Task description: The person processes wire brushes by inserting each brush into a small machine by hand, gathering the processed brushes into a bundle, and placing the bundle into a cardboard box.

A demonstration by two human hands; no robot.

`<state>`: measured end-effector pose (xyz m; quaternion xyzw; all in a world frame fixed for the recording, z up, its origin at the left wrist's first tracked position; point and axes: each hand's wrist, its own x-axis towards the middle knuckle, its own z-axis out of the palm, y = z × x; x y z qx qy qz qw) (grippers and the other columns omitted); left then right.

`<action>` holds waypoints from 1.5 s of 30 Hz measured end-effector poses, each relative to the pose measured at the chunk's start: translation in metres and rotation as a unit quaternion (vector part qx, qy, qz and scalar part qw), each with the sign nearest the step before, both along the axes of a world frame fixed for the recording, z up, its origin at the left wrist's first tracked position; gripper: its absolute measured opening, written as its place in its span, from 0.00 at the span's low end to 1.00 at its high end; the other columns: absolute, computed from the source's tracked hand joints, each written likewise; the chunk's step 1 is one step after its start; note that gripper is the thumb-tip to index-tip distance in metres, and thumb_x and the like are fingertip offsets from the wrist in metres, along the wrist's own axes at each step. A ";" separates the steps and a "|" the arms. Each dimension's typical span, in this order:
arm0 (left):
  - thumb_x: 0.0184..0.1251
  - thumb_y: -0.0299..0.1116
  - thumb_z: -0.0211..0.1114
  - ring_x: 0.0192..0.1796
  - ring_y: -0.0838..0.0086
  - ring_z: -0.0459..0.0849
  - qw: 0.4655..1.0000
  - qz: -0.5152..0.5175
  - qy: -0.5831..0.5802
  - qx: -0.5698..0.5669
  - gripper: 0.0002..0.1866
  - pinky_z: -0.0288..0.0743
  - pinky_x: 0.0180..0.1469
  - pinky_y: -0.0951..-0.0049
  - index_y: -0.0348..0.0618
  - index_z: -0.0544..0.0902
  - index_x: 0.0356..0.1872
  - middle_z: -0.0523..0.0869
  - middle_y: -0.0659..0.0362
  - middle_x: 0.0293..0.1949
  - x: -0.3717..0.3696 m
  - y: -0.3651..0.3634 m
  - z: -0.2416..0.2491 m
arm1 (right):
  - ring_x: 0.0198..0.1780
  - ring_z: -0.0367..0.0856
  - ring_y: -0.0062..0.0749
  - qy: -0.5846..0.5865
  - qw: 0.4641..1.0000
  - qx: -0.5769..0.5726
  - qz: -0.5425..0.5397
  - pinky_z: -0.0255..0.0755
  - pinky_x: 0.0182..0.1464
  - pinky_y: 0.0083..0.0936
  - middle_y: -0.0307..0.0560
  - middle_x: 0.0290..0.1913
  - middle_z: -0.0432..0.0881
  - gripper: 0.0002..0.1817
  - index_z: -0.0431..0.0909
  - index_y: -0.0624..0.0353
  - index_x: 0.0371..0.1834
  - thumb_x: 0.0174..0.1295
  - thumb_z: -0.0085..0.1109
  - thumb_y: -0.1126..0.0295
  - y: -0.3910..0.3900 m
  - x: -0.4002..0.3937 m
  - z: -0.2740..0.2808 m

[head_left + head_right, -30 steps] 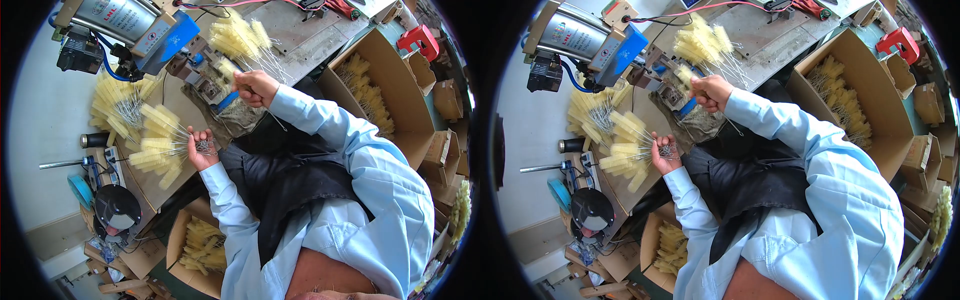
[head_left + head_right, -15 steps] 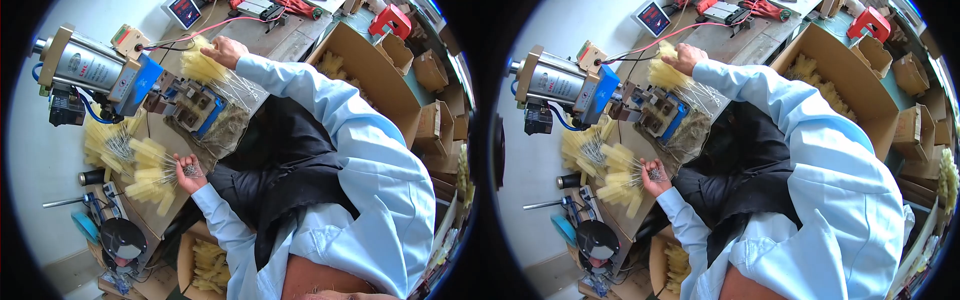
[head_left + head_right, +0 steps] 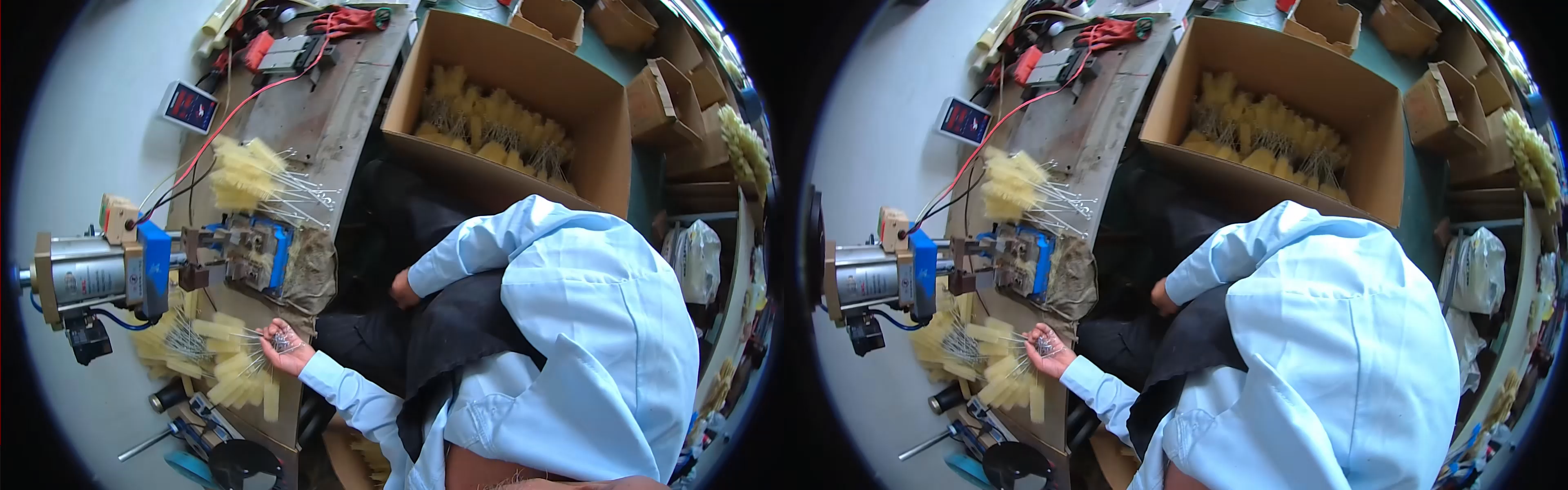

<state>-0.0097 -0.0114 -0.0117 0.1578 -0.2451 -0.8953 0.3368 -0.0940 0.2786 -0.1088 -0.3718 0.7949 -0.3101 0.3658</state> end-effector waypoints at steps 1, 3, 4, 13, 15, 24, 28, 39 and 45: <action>0.73 0.29 0.60 0.39 0.70 0.77 1.000 -0.006 0.004 -0.006 0.14 0.78 0.59 0.59 0.31 0.75 0.53 0.76 0.59 0.34 -0.001 0.000 0.000 | 0.42 0.86 0.51 0.030 0.991 0.014 0.131 0.79 0.45 0.43 0.55 0.38 0.86 0.15 0.83 0.56 0.42 0.65 0.58 0.56 -0.002 0.001 -0.003; 0.73 0.29 0.60 0.39 0.70 0.78 0.999 -0.014 -0.003 -0.033 0.13 0.78 0.59 0.59 0.31 0.76 0.52 0.77 0.59 0.34 -0.002 -0.002 -0.003 | 0.45 0.85 0.52 0.058 0.963 0.025 0.261 0.78 0.48 0.45 0.55 0.39 0.86 0.17 0.84 0.55 0.43 0.64 0.59 0.54 -0.004 0.004 -0.009; 0.73 0.30 0.60 0.39 0.70 0.78 0.998 -0.017 -0.008 -0.059 0.12 0.78 0.59 0.58 0.31 0.77 0.50 0.77 0.59 0.33 -0.002 -0.002 -0.001 | 0.45 0.85 0.53 0.029 0.983 -0.002 0.182 0.78 0.48 0.45 0.54 0.40 0.86 0.16 0.84 0.55 0.43 0.63 0.60 0.54 -0.004 0.004 -0.004; 0.72 0.26 0.59 0.37 0.66 0.78 0.996 -0.055 -0.063 -0.026 0.05 0.81 0.53 0.57 0.35 0.75 0.36 0.77 0.55 0.31 -0.022 -0.030 -0.003 | 0.40 0.86 0.45 -0.058 0.998 -0.018 -0.027 0.80 0.47 0.40 0.50 0.36 0.87 0.14 0.86 0.54 0.41 0.63 0.61 0.56 0.015 -0.008 -0.016; 0.73 0.26 0.59 0.36 0.67 0.81 0.995 -0.048 -0.076 -0.049 0.06 0.83 0.51 0.57 0.36 0.76 0.34 0.79 0.56 0.30 -0.026 -0.030 -0.004 | 0.29 0.86 0.36 -0.117 0.993 -0.006 -0.033 0.81 0.37 0.34 0.44 0.29 0.86 0.13 0.85 0.54 0.41 0.66 0.58 0.58 0.019 -0.011 -0.008; 0.69 0.27 0.63 0.38 0.64 0.87 0.991 -0.013 -0.087 -0.097 0.05 0.84 0.52 0.54 0.35 0.81 0.39 0.85 0.55 0.33 -0.019 -0.017 -0.005 | 0.25 0.83 0.32 -0.150 0.988 -0.006 -0.043 0.79 0.34 0.32 0.43 0.28 0.86 0.16 0.83 0.58 0.44 0.69 0.57 0.57 0.027 -0.011 0.012; 0.68 0.26 0.63 0.39 0.63 0.87 0.987 -0.027 -0.104 -0.122 0.04 0.85 0.52 0.53 0.36 0.81 0.36 0.86 0.55 0.33 -0.021 -0.017 -0.003 | 0.26 0.84 0.32 -0.132 0.991 -0.024 -0.024 0.79 0.35 0.31 0.42 0.27 0.86 0.15 0.83 0.58 0.44 0.68 0.56 0.57 0.032 -0.012 0.019; 0.69 0.27 0.63 0.37 0.65 0.87 0.973 -0.008 -0.160 -0.165 0.05 0.86 0.50 0.55 0.36 0.80 0.35 0.85 0.54 0.31 -0.025 -0.016 -0.004 | 0.27 0.85 0.32 -0.121 0.990 -0.040 -0.054 0.80 0.39 0.32 0.40 0.27 0.86 0.14 0.84 0.55 0.41 0.67 0.57 0.57 0.039 -0.016 0.025; 0.68 0.28 0.64 0.38 0.66 0.87 0.969 0.008 -0.163 -0.186 0.05 0.86 0.50 0.55 0.36 0.81 0.35 0.86 0.54 0.32 -0.024 -0.006 0.002 | 0.25 0.82 0.30 -0.134 0.989 -0.039 -0.050 0.79 0.34 0.30 0.42 0.29 0.85 0.15 0.83 0.58 0.44 0.69 0.56 0.57 0.042 -0.019 0.028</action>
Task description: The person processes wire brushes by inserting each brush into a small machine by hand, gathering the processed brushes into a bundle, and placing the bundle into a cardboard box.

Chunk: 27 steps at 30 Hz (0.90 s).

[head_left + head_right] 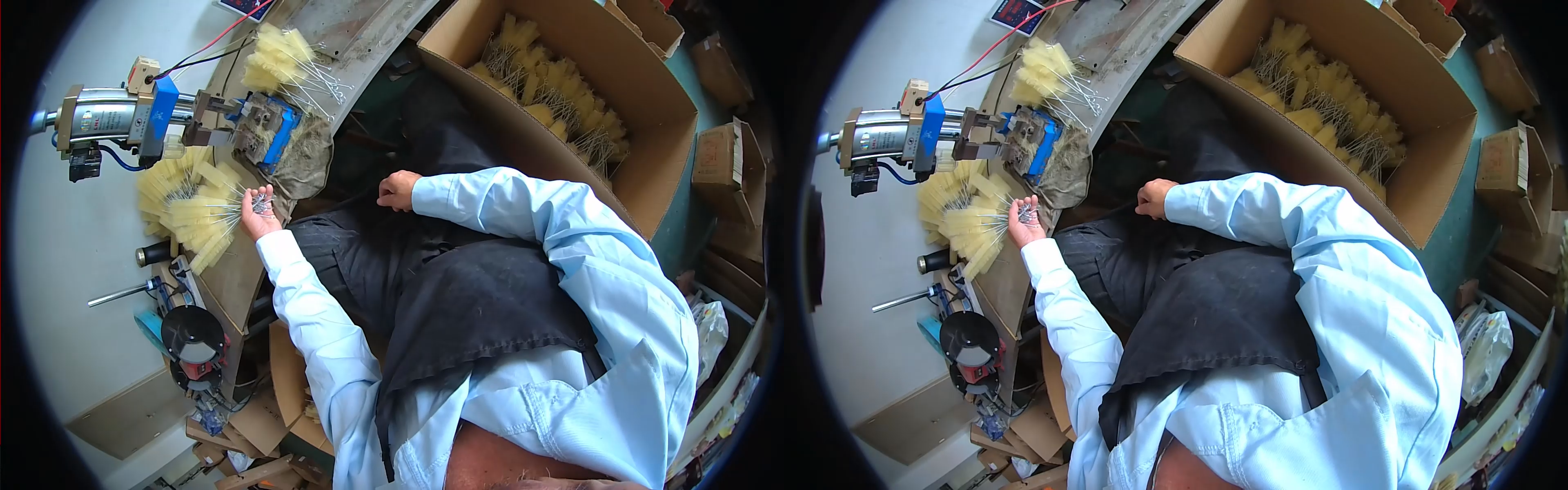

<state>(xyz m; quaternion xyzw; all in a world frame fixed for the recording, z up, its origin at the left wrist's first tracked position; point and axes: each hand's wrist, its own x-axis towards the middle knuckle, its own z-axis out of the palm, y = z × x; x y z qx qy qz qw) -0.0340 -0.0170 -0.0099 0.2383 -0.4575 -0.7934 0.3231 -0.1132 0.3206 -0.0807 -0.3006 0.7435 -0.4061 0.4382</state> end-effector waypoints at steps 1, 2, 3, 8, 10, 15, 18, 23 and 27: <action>0.68 0.28 0.64 0.38 0.65 0.87 1.000 0.003 -0.004 0.000 0.05 0.86 0.50 0.54 0.35 0.81 0.35 0.86 0.53 0.32 0.000 0.000 0.000 | 0.24 0.82 0.30 -0.005 1.000 0.004 -0.002 0.79 0.34 0.30 0.42 0.28 0.84 0.15 0.83 0.58 0.44 0.69 0.57 0.58 0.000 0.000 0.000; 0.68 0.28 0.64 0.38 0.65 0.87 1.000 0.005 -0.003 0.000 0.05 0.86 0.50 0.54 0.35 0.81 0.35 0.86 0.53 0.32 -0.001 0.000 0.000 | 0.24 0.82 0.30 -0.004 1.000 0.004 -0.001 0.79 0.34 0.30 0.42 0.28 0.84 0.15 0.83 0.58 0.44 0.69 0.57 0.58 0.000 0.000 -0.001; 0.67 0.28 0.65 0.37 0.65 0.86 1.000 0.005 0.000 0.002 0.06 0.87 0.49 0.55 0.36 0.81 0.36 0.85 0.54 0.33 -0.001 0.000 -0.001 | 0.24 0.82 0.30 -0.003 1.000 0.000 -0.003 0.79 0.33 0.30 0.42 0.28 0.84 0.15 0.83 0.58 0.44 0.68 0.57 0.58 -0.001 0.001 -0.002; 0.66 0.29 0.66 0.36 0.65 0.86 1.000 0.016 0.005 -0.001 0.06 0.87 0.47 0.55 0.36 0.81 0.36 0.85 0.54 0.33 -0.002 0.006 0.002 | 0.27 0.85 0.32 0.008 1.000 -0.001 0.006 0.80 0.37 0.31 0.42 0.26 0.85 0.14 0.84 0.57 0.41 0.67 0.58 0.57 -0.003 0.006 -0.002; 0.66 0.29 0.66 0.36 0.65 0.86 1.000 0.022 0.006 0.003 0.07 0.87 0.47 0.56 0.35 0.81 0.37 0.84 0.54 0.33 -0.004 0.008 0.003 | 0.27 0.85 0.32 0.005 1.000 0.000 0.001 0.80 0.37 0.31 0.42 0.27 0.86 0.14 0.84 0.57 0.41 0.67 0.58 0.57 -0.003 0.004 -0.002; 0.67 0.29 0.65 0.37 0.66 0.86 1.000 0.027 0.001 -0.005 0.06 0.87 0.49 0.56 0.36 0.82 0.37 0.85 0.56 0.33 -0.007 0.009 0.003 | 0.26 0.85 0.31 0.013 1.000 -0.005 -0.019 0.80 0.37 0.31 0.41 0.26 0.86 0.15 0.84 0.57 0.42 0.66 0.58 0.57 0.002 -0.003 -0.004; 0.67 0.29 0.65 0.37 0.67 0.86 1.000 0.024 0.011 0.000 0.06 0.87 0.48 0.56 0.36 0.82 0.38 0.85 0.56 0.33 -0.005 0.007 0.001 | 0.24 0.84 0.30 0.014 1.000 -0.005 -0.024 0.79 0.34 0.30 0.41 0.26 0.85 0.15 0.84 0.57 0.42 0.67 0.58 0.57 0.002 -0.004 -0.007; 0.68 0.29 0.65 0.37 0.66 0.86 1.000 0.023 0.020 0.001 0.07 0.86 0.48 0.57 0.35 0.82 0.39 0.85 0.55 0.33 -0.005 0.008 0.000 | 0.24 0.83 0.29 0.019 1.000 0.004 -0.016 0.79 0.32 0.29 0.42 0.27 0.85 0.15 0.83 0.57 0.43 0.67 0.57 0.57 0.008 -0.002 -0.007; 0.67 0.29 0.66 0.36 0.67 0.86 0.999 0.020 0.029 0.002 0.07 0.87 0.47 0.57 0.35 0.82 0.39 0.85 0.56 0.33 -0.003 0.009 0.001 | 0.25 0.84 0.31 0.002 0.999 0.013 -0.033 0.79 0.37 0.30 0.41 0.26 0.86 0.15 0.84 0.57 0.42 0.68 0.57 0.57 0.006 -0.003 -0.004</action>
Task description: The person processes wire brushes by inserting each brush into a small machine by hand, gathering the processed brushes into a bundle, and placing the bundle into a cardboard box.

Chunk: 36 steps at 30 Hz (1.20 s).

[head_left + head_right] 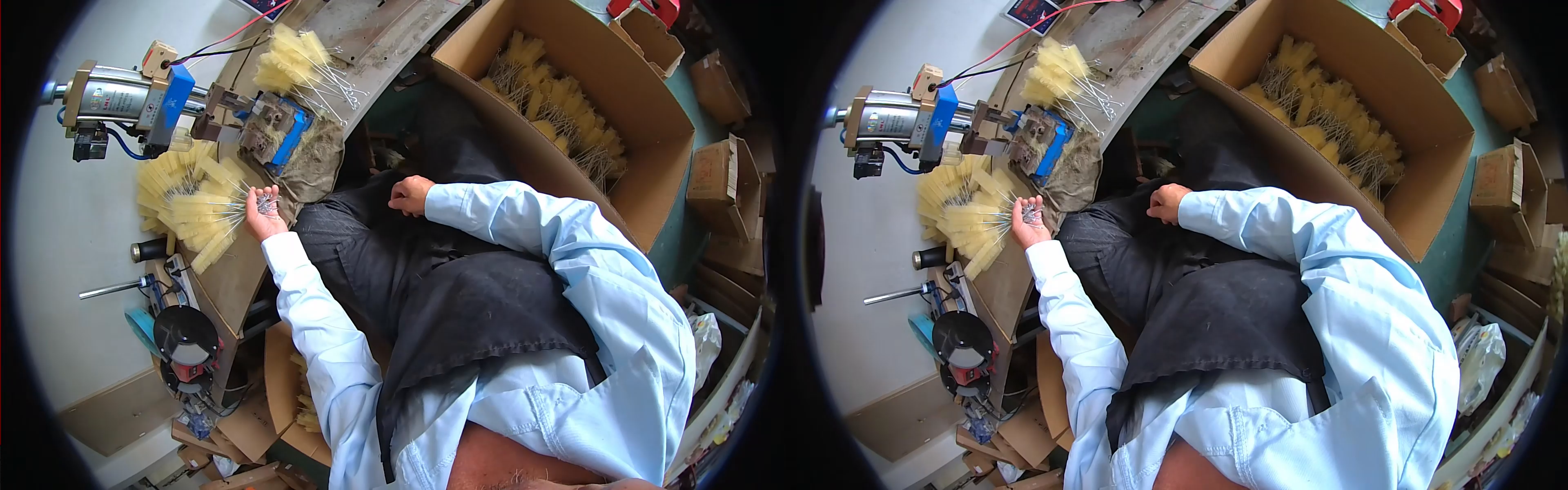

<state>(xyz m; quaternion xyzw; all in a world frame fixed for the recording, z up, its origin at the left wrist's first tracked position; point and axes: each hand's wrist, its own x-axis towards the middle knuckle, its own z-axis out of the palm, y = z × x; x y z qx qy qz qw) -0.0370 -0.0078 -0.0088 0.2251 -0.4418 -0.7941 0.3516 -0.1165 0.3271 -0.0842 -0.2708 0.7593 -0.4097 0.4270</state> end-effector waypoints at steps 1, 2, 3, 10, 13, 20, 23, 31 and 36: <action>0.68 0.29 0.65 0.37 0.67 0.86 1.000 -0.007 0.004 0.001 0.07 0.86 0.49 0.56 0.35 0.82 0.40 0.85 0.56 0.34 0.001 0.001 0.000 | 0.25 0.84 0.31 -0.011 1.000 0.001 -0.005 0.79 0.37 0.31 0.41 0.26 0.86 0.14 0.84 0.57 0.42 0.68 0.57 0.58 -0.002 0.000 0.000; 0.68 0.29 0.65 0.38 0.67 0.86 1.000 -0.002 0.003 -0.001 0.07 0.86 0.49 0.56 0.35 0.82 0.40 0.85 0.56 0.34 0.001 0.001 0.000 | 0.25 0.84 0.31 -0.010 1.000 0.002 -0.002 0.79 0.37 0.31 0.41 0.26 0.86 0.14 0.84 0.57 0.42 0.68 0.57 0.58 -0.005 0.001 0.000; 0.68 0.29 0.65 0.38 0.67 0.86 1.000 0.000 0.003 0.000 0.07 0.86 0.49 0.56 0.35 0.82 0.40 0.85 0.56 0.34 0.002 0.002 0.000 | 0.25 0.84 0.31 -0.006 1.000 0.002 0.010 0.79 0.37 0.31 0.41 0.27 0.86 0.14 0.84 0.57 0.42 0.68 0.57 0.58 -0.007 0.002 0.000; 0.69 0.29 0.64 0.38 0.67 0.86 1.000 0.003 0.001 -0.001 0.08 0.85 0.50 0.57 0.35 0.81 0.42 0.85 0.56 0.35 0.001 0.002 -0.001 | 0.26 0.84 0.31 0.019 0.999 0.002 0.047 0.79 0.36 0.30 0.41 0.27 0.86 0.14 0.84 0.58 0.41 0.66 0.58 0.58 -0.010 0.008 -0.003; 0.69 0.30 0.64 0.38 0.67 0.85 1.000 0.013 -0.008 -0.003 0.08 0.85 0.50 0.57 0.35 0.81 0.41 0.85 0.56 0.35 -0.001 0.003 -0.001 | 0.25 0.84 0.31 0.003 1.000 -0.003 0.030 0.79 0.36 0.30 0.41 0.26 0.86 0.15 0.84 0.58 0.41 0.67 0.58 0.57 -0.007 0.005 -0.006; 0.69 0.30 0.64 0.37 0.67 0.85 1.000 0.011 -0.016 -0.008 0.08 0.86 0.47 0.58 0.35 0.81 0.41 0.85 0.55 0.33 -0.002 0.004 0.002 | 0.24 0.83 0.32 -0.007 1.000 -0.020 0.017 0.79 0.34 0.31 0.42 0.26 0.86 0.15 0.84 0.58 0.42 0.67 0.58 0.57 -0.008 -0.004 -0.012; 0.69 0.30 0.64 0.37 0.67 0.85 1.000 0.017 -0.013 -0.007 0.08 0.86 0.47 0.58 0.35 0.81 0.40 0.85 0.55 0.33 -0.001 0.003 0.001 | 0.24 0.84 0.31 -0.006 1.000 -0.014 0.008 0.79 0.32 0.31 0.42 0.26 0.86 0.15 0.84 0.57 0.41 0.67 0.58 0.57 -0.011 -0.008 -0.011; 0.71 0.30 0.61 0.38 0.65 0.85 1.000 -0.013 0.004 -0.027 0.10 0.85 0.48 0.56 0.31 0.80 0.44 0.83 0.54 0.34 0.002 -0.011 -0.007 | 0.26 0.84 0.32 0.004 0.999 -0.032 0.035 0.79 0.35 0.32 0.42 0.26 0.85 0.15 0.84 0.57 0.42 0.66 0.59 0.57 -0.021 -0.001 -0.013; 0.71 0.29 0.61 0.38 0.65 0.85 1.000 -0.014 -0.011 -0.018 0.10 0.85 0.51 0.55 0.31 0.79 0.44 0.84 0.54 0.34 0.005 -0.011 -0.004 | 0.30 0.86 0.34 0.021 0.998 -0.030 0.051 0.79 0.41 0.34 0.41 0.27 0.86 0.14 0.85 0.54 0.38 0.67 0.57 0.57 -0.027 0.005 -0.012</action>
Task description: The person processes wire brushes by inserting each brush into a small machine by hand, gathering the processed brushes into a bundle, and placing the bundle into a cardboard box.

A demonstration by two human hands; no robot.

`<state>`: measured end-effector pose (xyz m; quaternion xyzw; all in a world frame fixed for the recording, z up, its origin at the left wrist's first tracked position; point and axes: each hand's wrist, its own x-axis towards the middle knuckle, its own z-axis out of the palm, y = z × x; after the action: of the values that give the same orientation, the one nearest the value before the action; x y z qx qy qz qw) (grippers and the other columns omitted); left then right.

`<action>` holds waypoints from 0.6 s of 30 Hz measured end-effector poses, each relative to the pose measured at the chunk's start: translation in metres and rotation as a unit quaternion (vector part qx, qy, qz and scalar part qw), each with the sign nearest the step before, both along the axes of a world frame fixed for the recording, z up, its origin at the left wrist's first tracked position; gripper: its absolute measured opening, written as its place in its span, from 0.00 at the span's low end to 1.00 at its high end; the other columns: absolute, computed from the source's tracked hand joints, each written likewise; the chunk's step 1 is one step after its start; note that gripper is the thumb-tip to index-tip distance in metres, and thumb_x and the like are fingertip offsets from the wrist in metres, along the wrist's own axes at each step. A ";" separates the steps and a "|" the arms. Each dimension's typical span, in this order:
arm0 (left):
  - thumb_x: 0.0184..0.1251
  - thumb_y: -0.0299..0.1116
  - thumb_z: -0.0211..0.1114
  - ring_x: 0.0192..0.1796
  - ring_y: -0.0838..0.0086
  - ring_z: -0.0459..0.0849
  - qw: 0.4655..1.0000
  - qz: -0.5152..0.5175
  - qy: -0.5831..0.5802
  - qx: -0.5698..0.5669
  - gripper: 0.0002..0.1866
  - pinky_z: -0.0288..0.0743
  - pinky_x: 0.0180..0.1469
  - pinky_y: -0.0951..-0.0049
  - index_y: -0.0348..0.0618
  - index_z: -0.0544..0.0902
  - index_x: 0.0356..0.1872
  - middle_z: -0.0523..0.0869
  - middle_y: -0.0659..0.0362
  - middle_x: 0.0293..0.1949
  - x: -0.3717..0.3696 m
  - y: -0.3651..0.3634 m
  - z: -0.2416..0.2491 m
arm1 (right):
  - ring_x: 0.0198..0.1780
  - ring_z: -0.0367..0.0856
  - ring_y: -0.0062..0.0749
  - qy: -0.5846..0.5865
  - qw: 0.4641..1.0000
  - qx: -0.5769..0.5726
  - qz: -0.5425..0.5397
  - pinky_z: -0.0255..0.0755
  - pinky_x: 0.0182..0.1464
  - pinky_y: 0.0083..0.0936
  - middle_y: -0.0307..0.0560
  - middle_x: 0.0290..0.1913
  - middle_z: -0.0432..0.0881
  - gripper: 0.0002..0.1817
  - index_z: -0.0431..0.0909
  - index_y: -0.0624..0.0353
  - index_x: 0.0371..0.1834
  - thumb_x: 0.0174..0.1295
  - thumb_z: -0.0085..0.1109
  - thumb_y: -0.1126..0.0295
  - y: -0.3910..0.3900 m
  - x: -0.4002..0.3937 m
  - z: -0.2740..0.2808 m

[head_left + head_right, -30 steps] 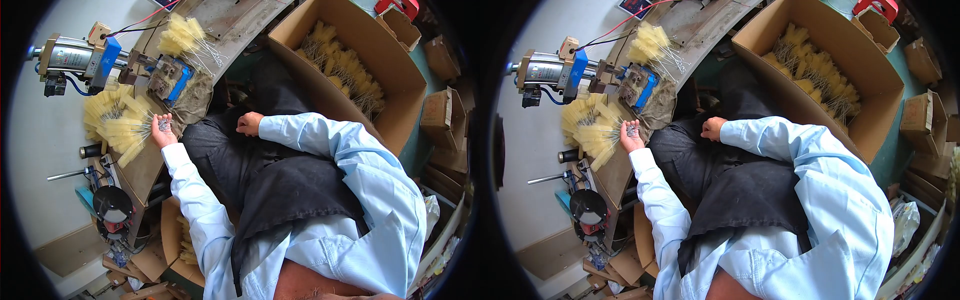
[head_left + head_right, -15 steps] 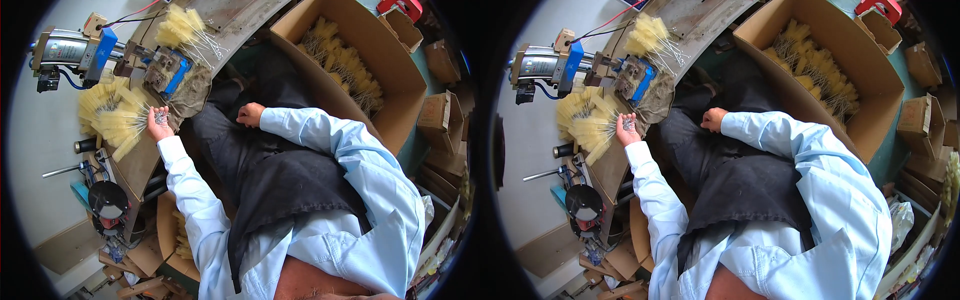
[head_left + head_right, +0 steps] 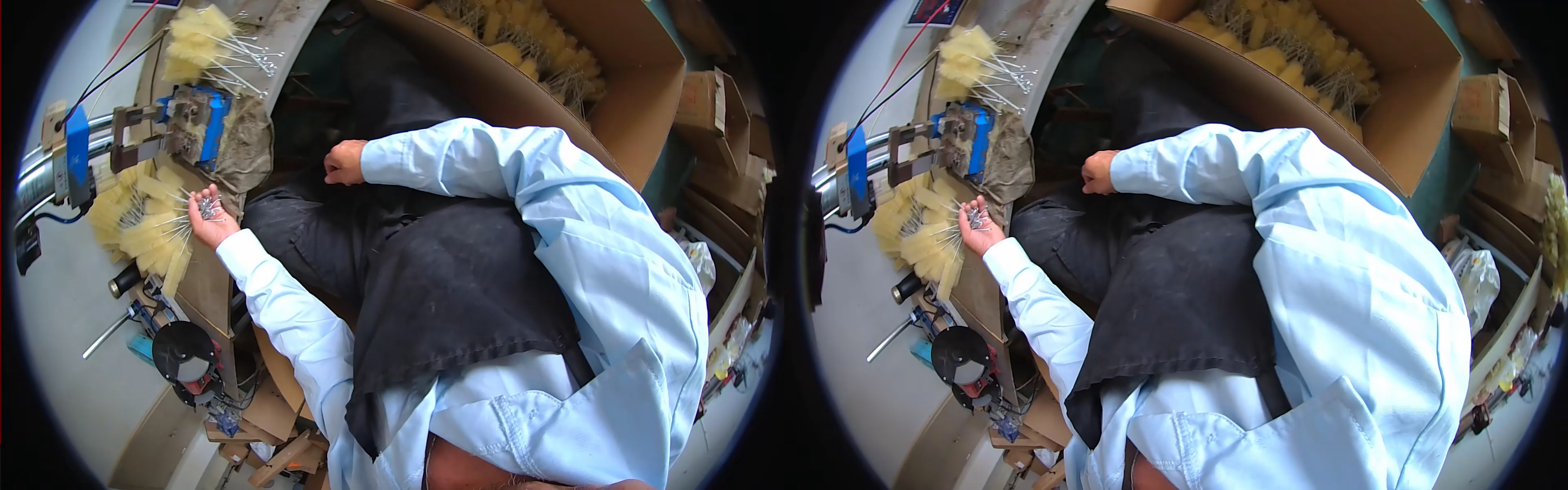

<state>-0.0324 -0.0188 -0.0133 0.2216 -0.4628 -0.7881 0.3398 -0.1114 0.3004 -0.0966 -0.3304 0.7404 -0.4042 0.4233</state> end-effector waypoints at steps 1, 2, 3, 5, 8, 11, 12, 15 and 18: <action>0.71 0.29 0.61 0.38 0.65 0.85 1.000 -0.003 0.000 -0.004 0.09 0.85 0.51 0.56 0.31 0.80 0.43 0.84 0.54 0.34 0.001 -0.003 -0.002 | 0.30 0.86 0.34 0.004 1.000 -0.003 0.007 0.79 0.41 0.34 0.41 0.28 0.86 0.14 0.85 0.54 0.38 0.67 0.57 0.57 -0.001 -0.001 -0.001; 0.72 0.29 0.61 0.38 0.66 0.86 1.000 -0.007 0.004 -0.004 0.09 0.85 0.51 0.56 0.31 0.80 0.43 0.85 0.54 0.34 0.001 -0.006 -0.003 | 0.31 0.87 0.34 0.010 1.000 -0.007 0.014 0.79 0.42 0.34 0.41 0.28 0.86 0.14 0.85 0.54 0.38 0.67 0.57 0.56 -0.002 -0.002 -0.001; 0.72 0.29 0.61 0.38 0.66 0.86 1.000 -0.011 0.010 -0.005 0.09 0.85 0.51 0.56 0.32 0.80 0.43 0.85 0.55 0.34 0.002 -0.008 -0.005 | 0.31 0.87 0.34 0.008 1.000 -0.005 0.011 0.79 0.42 0.34 0.41 0.28 0.86 0.14 0.85 0.54 0.38 0.67 0.57 0.56 -0.002 -0.004 -0.001; 0.72 0.29 0.61 0.38 0.66 0.86 1.000 -0.013 0.007 -0.009 0.09 0.85 0.51 0.57 0.32 0.81 0.43 0.85 0.55 0.35 0.003 -0.006 -0.004 | 0.36 0.87 0.39 0.004 1.000 -0.005 0.010 0.78 0.45 0.37 0.41 0.29 0.87 0.15 0.85 0.54 0.40 0.66 0.58 0.55 -0.004 -0.004 -0.001; 0.72 0.29 0.61 0.38 0.66 0.86 1.000 -0.014 0.001 -0.017 0.09 0.85 0.51 0.57 0.32 0.81 0.43 0.85 0.55 0.35 0.005 -0.005 -0.003 | 0.40 0.86 0.40 -0.007 1.000 -0.001 0.012 0.78 0.46 0.38 0.42 0.31 0.87 0.15 0.86 0.53 0.41 0.66 0.59 0.55 -0.004 -0.004 0.005; 0.72 0.29 0.60 0.38 0.66 0.86 1.000 -0.016 -0.008 -0.021 0.09 0.85 0.51 0.57 0.32 0.81 0.43 0.85 0.55 0.34 0.000 -0.006 0.000 | 0.42 0.86 0.42 0.022 1.000 -0.008 0.013 0.78 0.48 0.38 0.44 0.34 0.87 0.15 0.86 0.53 0.42 0.65 0.60 0.55 -0.002 -0.004 0.003; 0.72 0.29 0.60 0.38 0.66 0.86 1.000 -0.012 -0.012 -0.022 0.09 0.85 0.51 0.57 0.32 0.81 0.42 0.85 0.55 0.34 -0.002 -0.006 0.000 | 0.42 0.86 0.42 0.022 1.000 -0.009 0.008 0.78 0.48 0.38 0.44 0.34 0.87 0.15 0.86 0.53 0.42 0.65 0.60 0.55 0.000 -0.006 0.002; 0.72 0.29 0.60 0.39 0.67 0.85 0.999 -0.011 -0.026 -0.022 0.09 0.85 0.52 0.58 0.32 0.80 0.43 0.85 0.55 0.35 -0.004 -0.008 0.000 | 0.44 0.85 0.43 0.036 0.999 -0.028 -0.001 0.77 0.49 0.39 0.46 0.36 0.87 0.15 0.86 0.53 0.43 0.65 0.60 0.55 0.006 -0.011 0.003; 0.73 0.30 0.59 0.40 0.67 0.84 0.999 -0.029 -0.019 -0.022 0.10 0.84 0.53 0.58 0.32 0.79 0.44 0.84 0.56 0.35 0.000 -0.010 0.000 | 0.39 0.87 0.35 0.027 0.999 -0.026 -0.039 0.78 0.46 0.35 0.41 0.32 0.87 0.14 0.85 0.53 0.41 0.67 0.59 0.55 0.012 -0.018 0.009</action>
<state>-0.0329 -0.0284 -0.0130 0.2153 -0.4929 -0.7829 0.3127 -0.1293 0.3124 -0.0878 -0.3228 0.7536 -0.4300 0.3781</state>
